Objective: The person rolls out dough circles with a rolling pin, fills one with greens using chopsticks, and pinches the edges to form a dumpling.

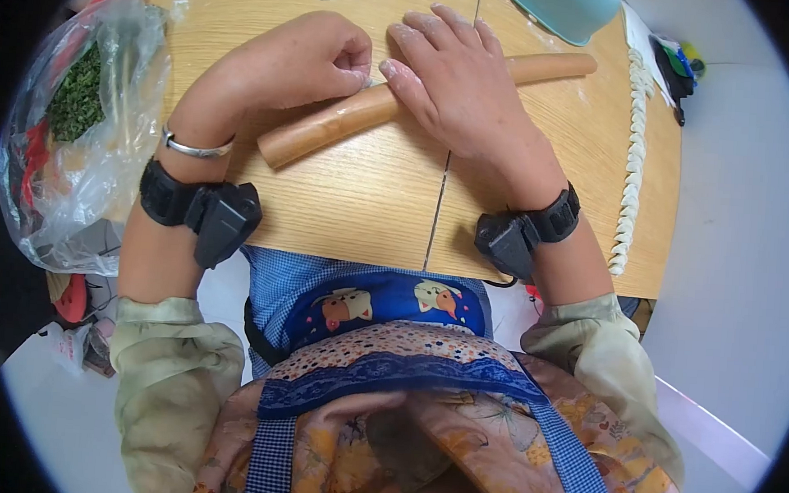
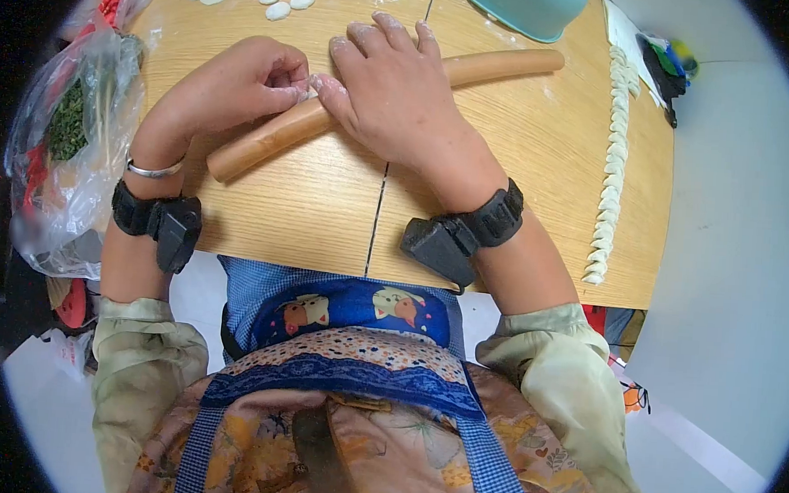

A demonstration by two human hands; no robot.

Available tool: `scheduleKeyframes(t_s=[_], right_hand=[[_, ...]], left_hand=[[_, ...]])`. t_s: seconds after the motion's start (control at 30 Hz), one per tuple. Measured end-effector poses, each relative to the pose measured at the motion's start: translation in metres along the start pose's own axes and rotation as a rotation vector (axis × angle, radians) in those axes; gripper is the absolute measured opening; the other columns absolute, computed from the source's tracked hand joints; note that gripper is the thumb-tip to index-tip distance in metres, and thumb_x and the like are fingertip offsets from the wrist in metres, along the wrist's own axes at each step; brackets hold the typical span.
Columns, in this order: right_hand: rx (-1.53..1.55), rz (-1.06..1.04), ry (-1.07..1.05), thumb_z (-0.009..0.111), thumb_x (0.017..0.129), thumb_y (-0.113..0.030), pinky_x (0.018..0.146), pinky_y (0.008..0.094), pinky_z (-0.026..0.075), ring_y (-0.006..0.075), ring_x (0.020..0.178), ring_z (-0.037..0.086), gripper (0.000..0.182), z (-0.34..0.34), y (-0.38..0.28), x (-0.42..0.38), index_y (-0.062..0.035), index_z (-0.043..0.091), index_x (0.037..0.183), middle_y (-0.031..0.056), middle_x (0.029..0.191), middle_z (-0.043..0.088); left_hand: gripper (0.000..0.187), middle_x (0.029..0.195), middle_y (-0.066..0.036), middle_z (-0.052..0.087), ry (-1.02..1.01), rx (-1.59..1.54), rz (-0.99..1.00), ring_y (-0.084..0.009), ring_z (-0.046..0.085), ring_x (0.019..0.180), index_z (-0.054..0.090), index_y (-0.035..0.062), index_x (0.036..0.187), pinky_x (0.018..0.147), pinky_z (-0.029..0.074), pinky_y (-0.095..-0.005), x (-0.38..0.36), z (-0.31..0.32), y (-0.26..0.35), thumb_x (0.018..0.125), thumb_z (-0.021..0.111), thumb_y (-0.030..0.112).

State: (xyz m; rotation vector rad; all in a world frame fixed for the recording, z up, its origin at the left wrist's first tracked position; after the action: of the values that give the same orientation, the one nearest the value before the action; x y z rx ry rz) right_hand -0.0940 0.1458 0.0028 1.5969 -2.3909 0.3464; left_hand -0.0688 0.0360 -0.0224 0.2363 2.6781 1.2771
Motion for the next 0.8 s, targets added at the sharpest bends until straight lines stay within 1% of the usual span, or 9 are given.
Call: scheduleKeyframes(t_s=[0.13,0.2,0.27,0.43,0.47,0.53,0.63,0.77,0.8], right_hand=[[0.04,-0.004,-0.012,0.049,0.098,-0.042,0.111,0.0631,0.03,0.0411,0.135,0.043,0.05,-0.013,-0.005,-0.018,-0.0036,0.054,0.131,0.0186,0.139,0.052],[0.037,0.001,-0.093,0.051,0.097,-0.042,0.112,0.0617,0.027,0.0407,0.136,0.042,0.054,-0.019,-0.013,-0.04,-0.0041,0.05,0.136,0.0179,0.14,0.051],[0.043,0.057,-0.148,0.055,0.094,-0.041,0.117,0.0585,0.02,0.0384,0.138,0.038,0.058,-0.024,-0.019,-0.061,-0.0044,0.049,0.139,0.0163,0.144,0.048],[0.069,0.15,-0.148,0.058,0.093,-0.041,0.12,0.0572,0.015,0.0357,0.14,0.037,0.062,-0.028,-0.022,-0.083,-0.0041,0.048,0.141,0.0145,0.146,0.047],[0.068,0.157,-0.146,0.058,0.093,-0.041,0.12,0.0572,0.015,0.0357,0.14,0.037,0.062,-0.027,-0.021,-0.083,-0.0041,0.048,0.141,0.0145,0.146,0.047],[0.068,0.132,-0.126,0.058,0.092,-0.041,0.12,0.0569,0.014,0.035,0.139,0.037,0.062,-0.025,-0.02,-0.081,-0.0044,0.048,0.141,0.0142,0.145,0.048],[0.056,0.123,-0.133,0.059,0.092,-0.041,0.12,0.057,0.014,0.0347,0.139,0.037,0.062,-0.022,-0.019,-0.079,-0.0043,0.048,0.141,0.0142,0.145,0.048],[0.069,0.135,-0.143,0.059,0.092,-0.041,0.12,0.057,0.014,0.0348,0.139,0.038,0.062,-0.023,-0.02,-0.077,-0.0043,0.048,0.141,0.0143,0.144,0.049],[0.069,0.132,-0.139,0.059,0.092,-0.041,0.12,0.057,0.014,0.0348,0.139,0.038,0.062,-0.023,-0.02,-0.077,-0.0043,0.048,0.141,0.0142,0.143,0.049]], left_hand=[[0.017,0.063,-0.002,0.054,-0.045,-0.039,-0.02,-0.0087,0.049,0.062,0.059,-0.0027,0.079,0.056,0.042,-0.0275,0.001,0.003,-0.003,0.085,0.065,0.013],[0.017,0.063,-0.002,0.054,-0.034,0.01,-0.008,-0.0092,0.049,0.062,0.059,-0.0024,0.079,0.057,0.042,-0.0278,0.002,0.0,-0.002,0.085,0.065,0.013],[0.017,0.064,-0.001,0.054,-0.029,0.055,0.003,-0.0097,0.049,0.062,0.059,-0.0022,0.079,0.057,0.042,-0.028,0.001,0.001,0.0,0.084,0.066,0.013],[0.013,0.067,-0.004,0.056,0.011,0.078,0.013,-0.0118,0.052,0.064,0.059,-0.0007,0.084,0.059,0.043,-0.029,0.0,0.001,0.006,0.081,0.068,0.009],[0.013,0.067,-0.004,0.056,0.006,0.08,0.017,-0.0118,0.052,0.064,0.059,-0.0007,0.084,0.059,0.043,-0.029,-0.002,0.005,0.008,0.081,0.068,0.009],[0.016,0.069,-0.006,0.056,0.111,0.01,0.132,-0.0127,0.053,0.065,0.058,0.0,0.088,0.06,0.044,-0.0294,-0.006,0.002,0.023,0.078,0.069,0.006],[0.019,0.07,-0.006,0.056,0.12,0.124,0.108,-0.0136,0.054,0.066,0.059,0.0,0.091,0.061,0.045,-0.0298,-0.004,0.003,0.022,0.077,0.071,0.005],[0.016,0.07,-0.006,0.057,0.126,0.095,0.093,-0.0139,0.055,0.066,0.06,-0.0009,0.091,0.062,0.046,-0.0295,-0.006,0.001,0.016,0.078,0.069,0.004],[0.015,0.071,-0.005,0.057,0.062,0.08,0.049,-0.0134,0.055,0.067,0.061,-0.0011,0.091,0.062,0.046,-0.0291,-0.004,0.003,0.014,0.079,0.068,0.004]])
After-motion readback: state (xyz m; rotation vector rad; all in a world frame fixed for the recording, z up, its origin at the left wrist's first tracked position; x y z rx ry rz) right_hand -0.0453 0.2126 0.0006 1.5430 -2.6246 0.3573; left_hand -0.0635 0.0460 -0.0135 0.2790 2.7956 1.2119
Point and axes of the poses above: each hand's wrist, its own x-axis towards the middle knuckle, its own z-axis out of the palm, y = z × x, the point moved 9 cm from there along x, towards the middle knuckle
